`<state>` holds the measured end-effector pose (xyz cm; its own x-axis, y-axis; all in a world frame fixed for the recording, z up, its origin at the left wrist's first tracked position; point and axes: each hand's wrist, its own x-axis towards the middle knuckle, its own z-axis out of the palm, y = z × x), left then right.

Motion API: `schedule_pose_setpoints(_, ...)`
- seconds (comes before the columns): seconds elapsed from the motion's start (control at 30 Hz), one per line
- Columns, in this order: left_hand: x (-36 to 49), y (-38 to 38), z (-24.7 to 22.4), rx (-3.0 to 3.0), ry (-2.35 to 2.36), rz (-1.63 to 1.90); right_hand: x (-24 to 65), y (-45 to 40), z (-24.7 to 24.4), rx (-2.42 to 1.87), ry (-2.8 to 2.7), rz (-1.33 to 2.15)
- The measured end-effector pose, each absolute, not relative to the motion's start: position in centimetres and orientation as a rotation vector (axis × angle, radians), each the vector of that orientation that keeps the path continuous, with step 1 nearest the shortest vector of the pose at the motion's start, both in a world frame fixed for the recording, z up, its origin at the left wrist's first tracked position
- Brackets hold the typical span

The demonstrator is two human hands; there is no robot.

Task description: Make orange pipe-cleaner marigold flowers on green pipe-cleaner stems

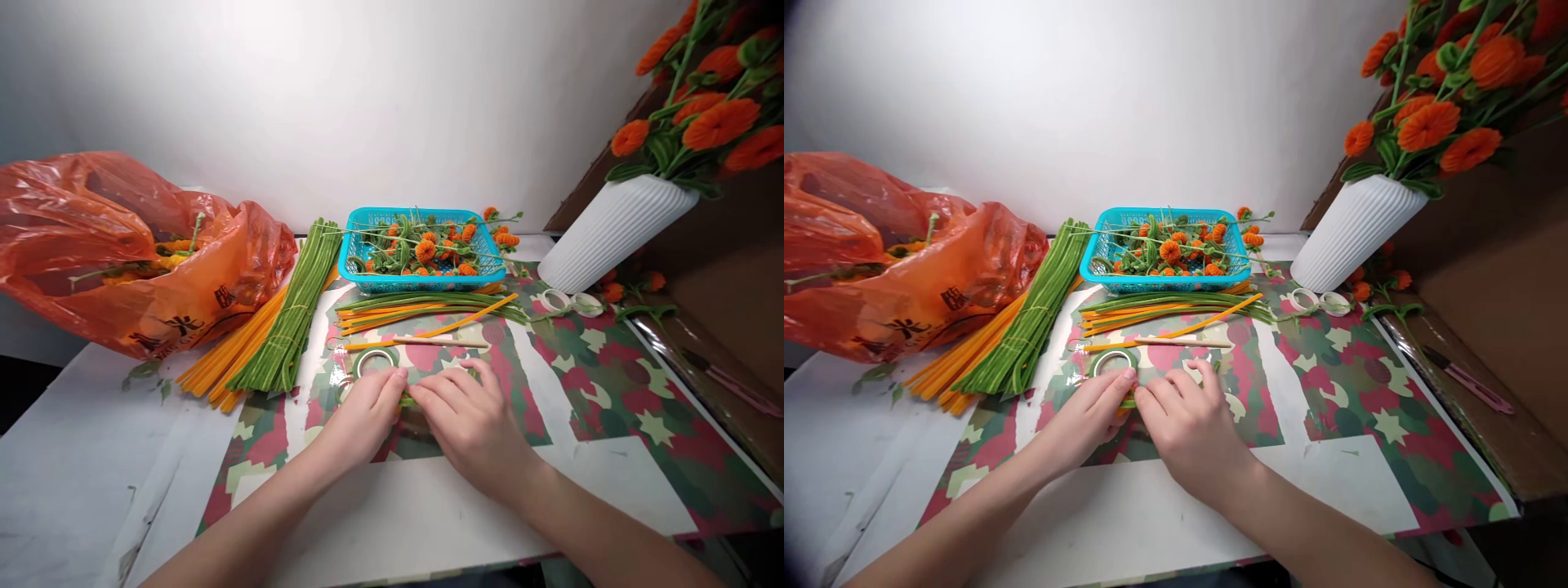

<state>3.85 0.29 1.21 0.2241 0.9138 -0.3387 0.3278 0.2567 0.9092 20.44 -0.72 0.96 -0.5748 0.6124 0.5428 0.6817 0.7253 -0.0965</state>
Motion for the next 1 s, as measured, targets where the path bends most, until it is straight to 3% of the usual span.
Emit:
schedule_pose_setpoints(0.17,3.2,0.6,1.5,1.116,1.244,0.586,22.2,0.2,2.4,-0.875,-2.366,-0.023)
schedule_pose_setpoints(0.4,2.9,0.4,1.4,1.226,1.296,0.62,24.1,0.8,4.9,-0.831,-2.548,0.602)
schedule_pose_setpoints(0.57,2.9,0.2,1.1,1.11,1.202,0.537,23.5,1.0,3.9,-1.025,-2.413,0.341)
schedule_pose_setpoints(1.0,3.6,-0.1,1.4,1.021,1.13,0.467,20.9,0.0,1.0,-0.895,-2.582,0.028)
